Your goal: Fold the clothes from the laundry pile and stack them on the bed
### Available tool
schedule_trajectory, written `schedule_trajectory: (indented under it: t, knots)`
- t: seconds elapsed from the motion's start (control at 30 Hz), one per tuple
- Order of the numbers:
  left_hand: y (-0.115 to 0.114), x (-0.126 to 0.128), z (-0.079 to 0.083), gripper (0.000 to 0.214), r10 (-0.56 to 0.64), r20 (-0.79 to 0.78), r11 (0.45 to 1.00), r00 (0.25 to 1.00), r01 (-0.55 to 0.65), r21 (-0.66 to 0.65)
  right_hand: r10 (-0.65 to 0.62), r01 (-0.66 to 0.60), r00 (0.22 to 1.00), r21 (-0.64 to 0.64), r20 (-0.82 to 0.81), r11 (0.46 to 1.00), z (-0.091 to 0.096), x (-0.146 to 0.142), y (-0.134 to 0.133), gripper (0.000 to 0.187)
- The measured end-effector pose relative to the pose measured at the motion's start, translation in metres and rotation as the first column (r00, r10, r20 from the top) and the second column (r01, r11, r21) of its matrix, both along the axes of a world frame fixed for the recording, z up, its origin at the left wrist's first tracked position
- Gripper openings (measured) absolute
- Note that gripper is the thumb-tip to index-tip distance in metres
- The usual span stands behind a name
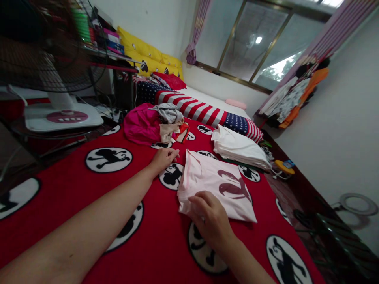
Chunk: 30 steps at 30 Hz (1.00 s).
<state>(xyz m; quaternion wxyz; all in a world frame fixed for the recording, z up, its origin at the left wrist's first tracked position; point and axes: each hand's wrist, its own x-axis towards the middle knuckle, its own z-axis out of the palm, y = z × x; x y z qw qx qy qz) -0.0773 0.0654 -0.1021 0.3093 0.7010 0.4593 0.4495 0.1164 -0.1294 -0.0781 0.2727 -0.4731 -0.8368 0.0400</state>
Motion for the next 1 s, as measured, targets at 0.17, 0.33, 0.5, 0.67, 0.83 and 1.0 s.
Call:
schedule_trajectory:
  t: [0.17, 0.33, 0.5, 0.67, 0.83, 1.0]
  knots:
    - [0.001, 0.000, -0.001, 0.045, -0.009, -0.011, 1.000, 1.000, 0.010, 0.016, -0.026, 0.009, 0.973, 0.073, 0.229, 0.997, -0.006, -0.011, 0.001, 0.009]
    - [0.000, 0.000, 0.000, 0.044, -0.009, -0.016, 1.000, 1.000, 0.010, 0.020, 0.008, -0.012, 0.998, 0.055, 0.063, 0.998, 0.003, -0.014, -0.001, 0.011]
    - [0.000, -0.001, -0.001, 0.044, -0.015, -0.024, 1.000, 1.000, 0.015, 0.011, 0.067, -0.069, 0.997, -0.064, -0.044, 0.996, 0.008, 0.006, -0.003, 0.012]
    - [0.002, -0.001, -0.001, 0.045, -0.013, -0.023, 1.000, 1.000, 0.012, -0.012, -0.468, 0.479, 0.875, 0.086, -0.121, 0.874, 0.013, 0.092, 0.017, 0.026]
    - [0.002, -0.001, 0.001, 0.043, -0.004, -0.026, 1.000, 1.000, 0.004, -0.015, -0.793, 0.846, 0.525, -0.087, 0.309, 0.527, 0.016, 0.165, 0.042, 0.052]
    - [0.001, -0.002, 0.002, 0.045, -0.008, -0.028, 1.000, 1.000, 0.008, -0.016, -0.741, 0.773, 0.634, -0.175, 0.221, 0.610, 0.016, 0.160, 0.049, 0.027]
